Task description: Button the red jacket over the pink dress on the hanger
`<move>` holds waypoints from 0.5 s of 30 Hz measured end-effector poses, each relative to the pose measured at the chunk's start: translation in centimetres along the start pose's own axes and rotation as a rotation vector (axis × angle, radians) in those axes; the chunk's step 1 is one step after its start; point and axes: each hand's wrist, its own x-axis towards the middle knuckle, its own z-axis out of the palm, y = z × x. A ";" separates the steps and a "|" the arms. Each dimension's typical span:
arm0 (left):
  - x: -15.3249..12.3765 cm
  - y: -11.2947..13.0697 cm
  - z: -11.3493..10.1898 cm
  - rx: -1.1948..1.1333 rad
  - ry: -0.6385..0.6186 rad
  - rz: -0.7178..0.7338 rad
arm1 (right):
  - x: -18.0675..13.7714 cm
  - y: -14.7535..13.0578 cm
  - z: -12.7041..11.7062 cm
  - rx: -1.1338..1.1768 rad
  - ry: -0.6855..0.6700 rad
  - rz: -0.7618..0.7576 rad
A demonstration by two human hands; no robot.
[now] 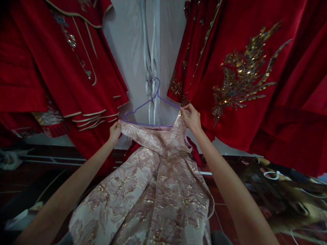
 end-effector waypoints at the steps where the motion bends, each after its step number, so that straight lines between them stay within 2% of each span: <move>1: 0.0 0.3 -0.1 -0.002 -0.015 0.012 | 0.0 0.0 -0.1 -0.006 0.000 -0.005; 9: 0.7 2.1 -0.5 -0.023 -0.092 0.084 | 0.1 -0.4 -0.9 -0.040 -0.003 -0.044; 15: 0.4 1.2 -0.9 -0.048 -0.097 0.070 | 0.2 -0.3 -0.9 -0.021 0.007 -0.043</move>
